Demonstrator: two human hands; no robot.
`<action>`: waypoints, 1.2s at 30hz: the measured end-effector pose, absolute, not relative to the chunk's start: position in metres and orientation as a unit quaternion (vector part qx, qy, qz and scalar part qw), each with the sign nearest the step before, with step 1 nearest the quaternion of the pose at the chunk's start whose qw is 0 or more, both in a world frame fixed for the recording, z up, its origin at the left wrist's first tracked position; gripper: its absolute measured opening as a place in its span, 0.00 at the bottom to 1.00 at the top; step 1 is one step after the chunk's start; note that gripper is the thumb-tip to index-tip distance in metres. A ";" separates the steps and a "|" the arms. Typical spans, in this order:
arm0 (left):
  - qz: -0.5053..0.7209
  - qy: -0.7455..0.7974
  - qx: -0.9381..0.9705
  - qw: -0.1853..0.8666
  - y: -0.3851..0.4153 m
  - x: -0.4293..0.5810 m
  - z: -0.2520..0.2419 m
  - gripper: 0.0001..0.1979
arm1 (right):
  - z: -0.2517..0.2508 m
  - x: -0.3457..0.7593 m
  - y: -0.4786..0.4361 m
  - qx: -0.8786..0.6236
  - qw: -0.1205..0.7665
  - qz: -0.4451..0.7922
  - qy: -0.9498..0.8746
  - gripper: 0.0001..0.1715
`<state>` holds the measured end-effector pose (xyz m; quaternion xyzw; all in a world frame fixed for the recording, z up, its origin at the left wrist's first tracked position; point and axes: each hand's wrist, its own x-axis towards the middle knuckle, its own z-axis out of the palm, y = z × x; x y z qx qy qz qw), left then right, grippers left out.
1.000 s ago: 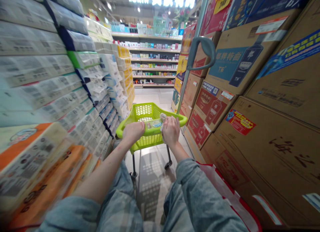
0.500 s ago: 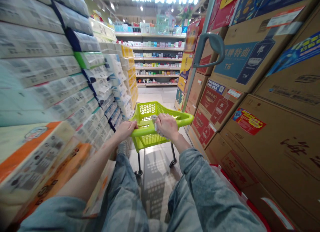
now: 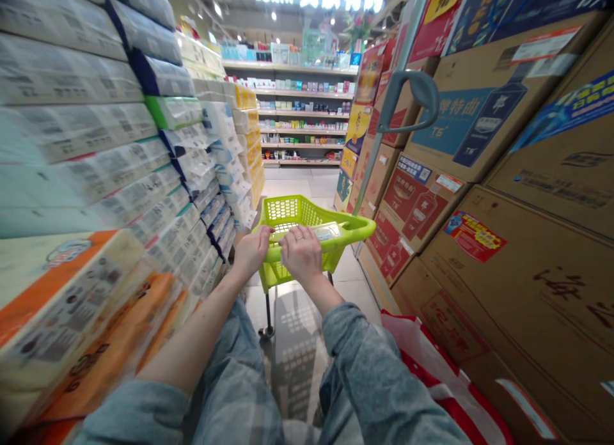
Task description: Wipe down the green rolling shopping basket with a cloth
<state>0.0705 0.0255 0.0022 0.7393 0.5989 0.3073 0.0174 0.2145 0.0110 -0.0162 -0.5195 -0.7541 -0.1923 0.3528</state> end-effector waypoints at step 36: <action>0.510 0.462 0.692 0.219 0.018 0.097 -0.033 0.21 | 0.019 0.234 0.002 -0.587 0.139 -0.088 -0.793 0.29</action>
